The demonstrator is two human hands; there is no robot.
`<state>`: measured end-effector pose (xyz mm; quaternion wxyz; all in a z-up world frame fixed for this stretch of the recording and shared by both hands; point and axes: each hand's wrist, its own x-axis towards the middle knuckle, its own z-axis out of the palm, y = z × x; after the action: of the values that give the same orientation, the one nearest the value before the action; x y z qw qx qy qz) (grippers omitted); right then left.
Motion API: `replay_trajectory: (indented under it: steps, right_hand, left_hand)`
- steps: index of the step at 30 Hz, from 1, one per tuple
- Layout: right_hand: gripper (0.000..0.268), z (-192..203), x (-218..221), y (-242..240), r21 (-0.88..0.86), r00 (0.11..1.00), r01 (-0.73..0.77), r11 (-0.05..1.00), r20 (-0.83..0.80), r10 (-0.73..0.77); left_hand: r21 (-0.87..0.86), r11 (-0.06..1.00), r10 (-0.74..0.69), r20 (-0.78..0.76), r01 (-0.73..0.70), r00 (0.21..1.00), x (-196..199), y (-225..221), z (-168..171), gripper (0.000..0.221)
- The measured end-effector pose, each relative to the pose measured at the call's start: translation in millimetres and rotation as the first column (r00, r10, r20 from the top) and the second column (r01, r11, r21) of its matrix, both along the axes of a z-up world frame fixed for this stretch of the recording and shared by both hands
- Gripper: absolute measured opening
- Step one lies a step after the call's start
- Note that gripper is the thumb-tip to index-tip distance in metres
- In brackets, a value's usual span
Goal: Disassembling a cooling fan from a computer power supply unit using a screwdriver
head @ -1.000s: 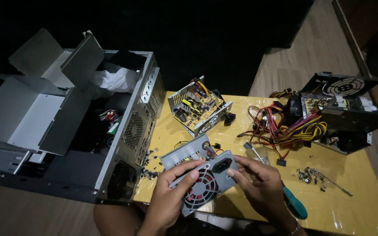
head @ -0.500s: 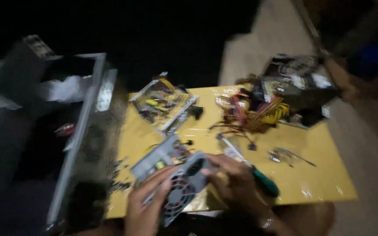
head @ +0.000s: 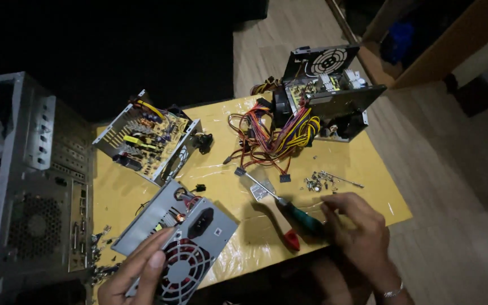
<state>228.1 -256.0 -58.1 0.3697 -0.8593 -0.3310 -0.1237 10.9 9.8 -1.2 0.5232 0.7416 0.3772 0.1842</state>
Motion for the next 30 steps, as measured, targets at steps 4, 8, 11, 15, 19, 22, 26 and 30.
replay_trajectory:
  steps: [4, 8, 11, 15, 19, 22, 26, 30]
  right_hand:
    - [0.017, -13.7, 25.1, -1.9, 0.011, 0.995, -0.098, 0.995, 0.027, 0.098]
    - [0.021, -28.5, 39.3, 7.6, -0.017, 0.985, -0.154, 0.988, 0.071, 0.154]
    - [0.018, -35.9, 45.6, 14.7, -0.080, 0.981, -0.160, 0.984, 0.098, 0.168]
    - [0.015, -40.5, 47.6, 16.0, -0.152, 0.985, -0.122, 0.981, 0.102, 0.138]
    - [0.011, -38.7, 49.0, 16.4, -0.159, 0.990, -0.117, 0.980, 0.064, 0.128]
    - [0.010, -38.3, 49.8, 16.1, -0.173, 0.991, -0.131, 0.976, 0.007, 0.134]
    - [0.002, -37.7, 49.9, 17.5, -0.151, 0.990, -0.140, 0.979, -0.026, 0.138]
    - [0.009, -37.2, 49.1, 19.0, -0.178, 0.994, -0.105, 0.978, -0.039, 0.100]
  left_hand:
    - [-0.025, 0.999, -0.027, 0.016, 0.027, 1.000, 1.9, 1.2, -0.4, 0.040]
    - [-0.101, 0.992, 0.075, -0.007, -0.075, 0.997, 5.3, -1.5, 4.0, 0.041]
    - [-0.130, 0.987, 0.097, 0.014, -0.095, 0.995, 4.6, -2.5, 1.4, 0.039]
    - [-0.125, 0.989, 0.083, 0.039, -0.077, 0.996, 4.4, -1.4, -1.0, 0.039]
    - [-0.137, 0.986, 0.098, 0.031, -0.093, 0.995, 5.3, -1.2, -0.9, 0.039]
    - [-0.125, 0.989, 0.079, 0.014, -0.077, 0.997, 5.0, -3.1, -0.1, 0.039]
    - [-0.141, 0.986, 0.096, 0.036, -0.090, 0.995, 4.6, -5.5, -0.2, 0.040]
    - [-0.160, 0.980, 0.120, -0.022, -0.122, 0.993, 7.6, -4.7, 5.8, 0.042]
